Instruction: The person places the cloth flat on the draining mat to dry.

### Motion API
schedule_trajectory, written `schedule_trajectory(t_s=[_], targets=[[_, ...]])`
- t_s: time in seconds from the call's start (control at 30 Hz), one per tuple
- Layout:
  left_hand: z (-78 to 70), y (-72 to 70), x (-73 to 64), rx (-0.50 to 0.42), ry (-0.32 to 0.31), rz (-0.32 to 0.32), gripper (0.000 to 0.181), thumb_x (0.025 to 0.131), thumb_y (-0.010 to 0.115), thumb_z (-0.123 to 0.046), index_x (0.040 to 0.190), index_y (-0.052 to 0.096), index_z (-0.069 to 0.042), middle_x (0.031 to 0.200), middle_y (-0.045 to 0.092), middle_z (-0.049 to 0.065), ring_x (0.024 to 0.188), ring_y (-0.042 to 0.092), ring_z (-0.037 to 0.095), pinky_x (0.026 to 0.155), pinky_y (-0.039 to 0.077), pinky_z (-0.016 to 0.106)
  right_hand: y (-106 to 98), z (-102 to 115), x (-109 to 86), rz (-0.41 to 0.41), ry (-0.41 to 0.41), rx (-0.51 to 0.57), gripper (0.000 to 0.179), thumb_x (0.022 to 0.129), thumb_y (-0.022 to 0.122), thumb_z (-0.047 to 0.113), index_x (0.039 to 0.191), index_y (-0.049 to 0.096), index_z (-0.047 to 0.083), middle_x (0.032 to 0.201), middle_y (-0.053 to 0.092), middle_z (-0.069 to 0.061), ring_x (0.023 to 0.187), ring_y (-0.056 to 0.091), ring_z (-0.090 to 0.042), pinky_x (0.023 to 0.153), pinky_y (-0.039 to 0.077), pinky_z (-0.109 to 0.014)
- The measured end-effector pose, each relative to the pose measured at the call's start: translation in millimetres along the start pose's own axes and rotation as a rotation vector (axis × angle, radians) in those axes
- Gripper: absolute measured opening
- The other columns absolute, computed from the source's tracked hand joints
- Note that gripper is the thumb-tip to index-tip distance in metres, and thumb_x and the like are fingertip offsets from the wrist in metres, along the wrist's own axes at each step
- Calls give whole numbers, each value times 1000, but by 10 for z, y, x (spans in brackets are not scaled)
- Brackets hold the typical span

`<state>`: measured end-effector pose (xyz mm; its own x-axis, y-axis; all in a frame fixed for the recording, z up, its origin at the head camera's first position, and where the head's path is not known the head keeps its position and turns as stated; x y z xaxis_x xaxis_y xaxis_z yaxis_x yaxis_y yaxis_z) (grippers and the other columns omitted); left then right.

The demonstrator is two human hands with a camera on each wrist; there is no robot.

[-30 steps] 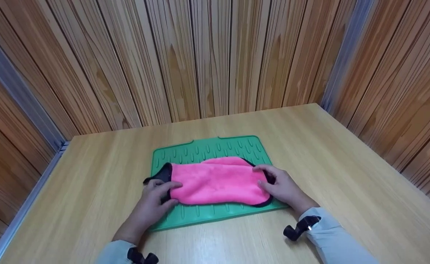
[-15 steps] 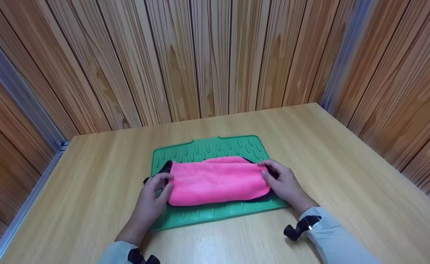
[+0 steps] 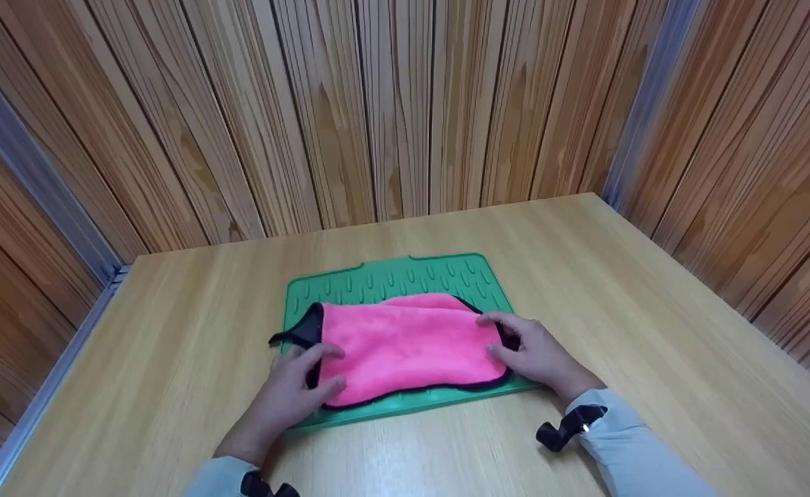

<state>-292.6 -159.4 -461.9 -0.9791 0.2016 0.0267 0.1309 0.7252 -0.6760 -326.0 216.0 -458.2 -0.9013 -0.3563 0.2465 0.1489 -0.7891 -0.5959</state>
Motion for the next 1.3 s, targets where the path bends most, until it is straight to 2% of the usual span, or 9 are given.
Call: schedule_trajectory(t_s=[0.13,0.23,0.37,0.47,0.63,0.77,0.83,1.03,1.3], targets=[[-17,17,-20,-23,34,37,31,89,78,-38,117,65,-43,128,56,3,117,41,31,93,46,51,-9,-1,-47,42,18,-18,36,96,71,20,131,63,24,92,54,-2,94,51,-23,80,43,-29],[-6,8,-31,-66,42,43,30,91,77,-28,118,66,-39,124,59,-2,114,44,28,94,45,48,-33,3,-75,25,17,23,33,97,69,18,130,64,21,98,57,-2,99,51,-23,86,43,-27],[7,-22,-43,-88,13,32,29,93,74,-23,118,67,-37,123,62,-4,114,46,26,96,44,49,-69,-8,-96,-12,11,81,29,98,67,16,127,65,20,97,57,-3,95,52,-23,82,43,-24],[9,-27,-71,-42,-28,32,30,93,75,-27,116,66,-43,125,59,-1,118,44,28,97,45,52,-76,-12,-110,-7,-10,28,29,98,68,16,126,66,21,90,53,-2,89,51,-21,77,42,-26],[29,-8,-120,71,-43,24,36,89,79,-34,115,63,-52,135,53,7,130,36,34,98,44,60,-40,7,-111,32,-84,-116,32,95,71,15,126,66,19,108,64,1,95,55,-18,86,47,-31],[64,-2,-121,78,-43,11,44,86,82,-32,119,61,-51,135,52,6,130,32,35,100,40,61,-17,11,-99,55,-74,-130,39,93,73,16,131,63,21,122,65,-1,106,58,-19,95,47,-38],[91,-6,-105,57,-67,8,48,84,83,-34,123,60,-49,137,50,5,131,29,35,102,38,64,-17,2,-74,63,-24,-104,45,93,74,19,135,60,23,123,63,-1,110,56,-19,97,46,-40],[104,-43,-12,-2,-112,-48,59,90,76,-38,142,50,-40,152,43,7,138,24,37,104,36,68,-82,-43,123,38,147,-19,50,98,68,26,144,51,20,99,57,-6,89,52,-24,78,46,-35],[-60,-164,235,-9,-161,-160,59,100,59,-43,155,41,-30,155,45,9,139,36,37,106,39,64,-123,-118,498,8,309,10,36,102,61,28,137,58,21,125,62,-8,101,56,-28,86,50,-38]])
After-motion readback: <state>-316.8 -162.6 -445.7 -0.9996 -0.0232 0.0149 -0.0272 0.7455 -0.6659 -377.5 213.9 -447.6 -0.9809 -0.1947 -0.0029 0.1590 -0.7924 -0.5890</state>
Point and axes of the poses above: each hand's wrist, its own x-axis towards the middle knuckle, its own y-axis out of the palm, z = x × y, the point moved 6 cm from there along x, towards the middle knuckle
